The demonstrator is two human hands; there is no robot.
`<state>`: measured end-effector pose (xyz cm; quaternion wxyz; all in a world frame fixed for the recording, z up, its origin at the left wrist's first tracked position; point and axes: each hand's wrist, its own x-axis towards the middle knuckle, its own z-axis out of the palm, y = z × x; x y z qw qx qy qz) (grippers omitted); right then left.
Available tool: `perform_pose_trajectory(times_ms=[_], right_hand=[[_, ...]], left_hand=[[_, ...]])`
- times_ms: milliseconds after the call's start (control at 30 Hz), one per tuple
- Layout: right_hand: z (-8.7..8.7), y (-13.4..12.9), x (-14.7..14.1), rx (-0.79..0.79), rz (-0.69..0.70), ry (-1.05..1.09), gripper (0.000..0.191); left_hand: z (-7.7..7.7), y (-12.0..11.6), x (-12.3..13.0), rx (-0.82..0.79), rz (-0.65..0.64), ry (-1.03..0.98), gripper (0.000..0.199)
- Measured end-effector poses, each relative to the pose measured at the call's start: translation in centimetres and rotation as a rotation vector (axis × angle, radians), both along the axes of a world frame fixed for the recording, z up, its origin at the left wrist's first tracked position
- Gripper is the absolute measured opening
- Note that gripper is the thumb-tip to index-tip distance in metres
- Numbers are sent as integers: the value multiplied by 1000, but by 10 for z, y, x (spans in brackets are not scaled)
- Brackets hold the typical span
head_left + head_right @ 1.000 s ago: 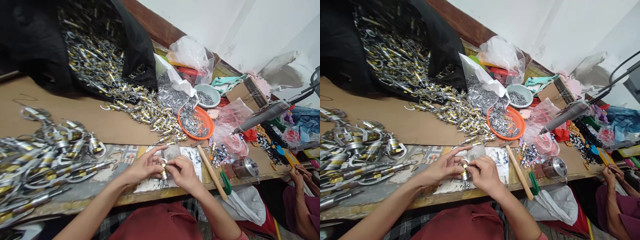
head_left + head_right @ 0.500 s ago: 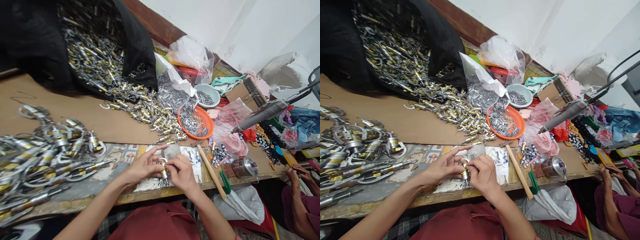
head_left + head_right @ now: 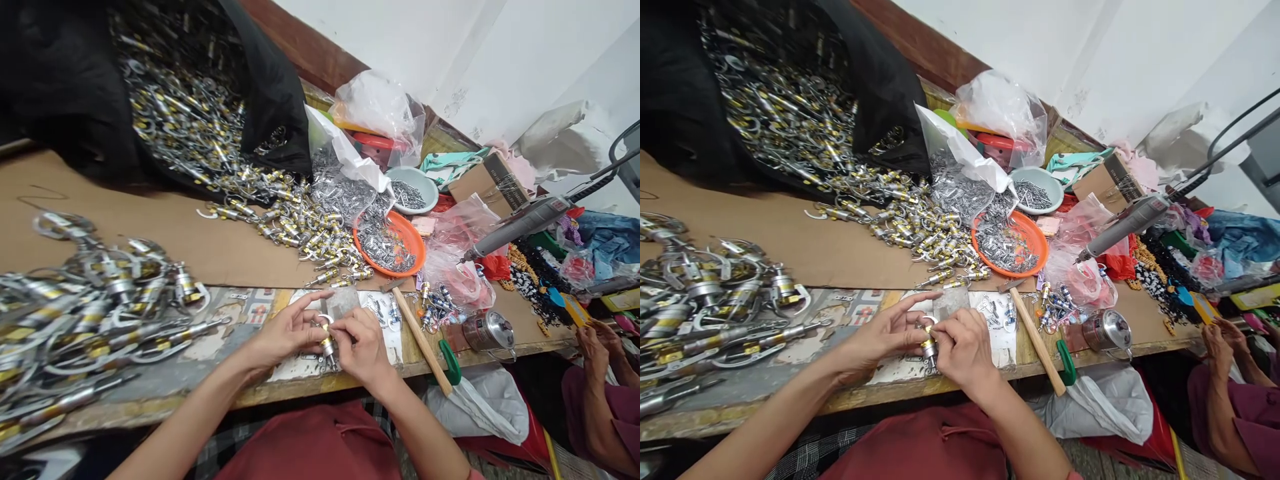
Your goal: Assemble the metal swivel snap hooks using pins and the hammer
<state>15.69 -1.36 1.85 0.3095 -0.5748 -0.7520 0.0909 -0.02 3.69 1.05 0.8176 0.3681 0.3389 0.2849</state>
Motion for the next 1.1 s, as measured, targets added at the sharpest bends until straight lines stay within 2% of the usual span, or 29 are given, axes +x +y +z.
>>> perform_pose_trajectory(times_ms=[300, 567, 833, 1100], right_hand=[[-3, -1, -2, 35, -13, -16, 18], [-7, -6, -7, 92, -63, -69, 20], [-10, -5, -7, 126, -73, -41, 19], [-13, -8, -11, 112, -116, -58, 16]], left_hand=[[2, -2, -1, 6, -1, -1, 72], [-10, -1, -1, 17, 12, -17, 70], [0, -10, -1, 36, 43, -9, 66], [-13, -10, -2, 51, 44, -32, 67]])
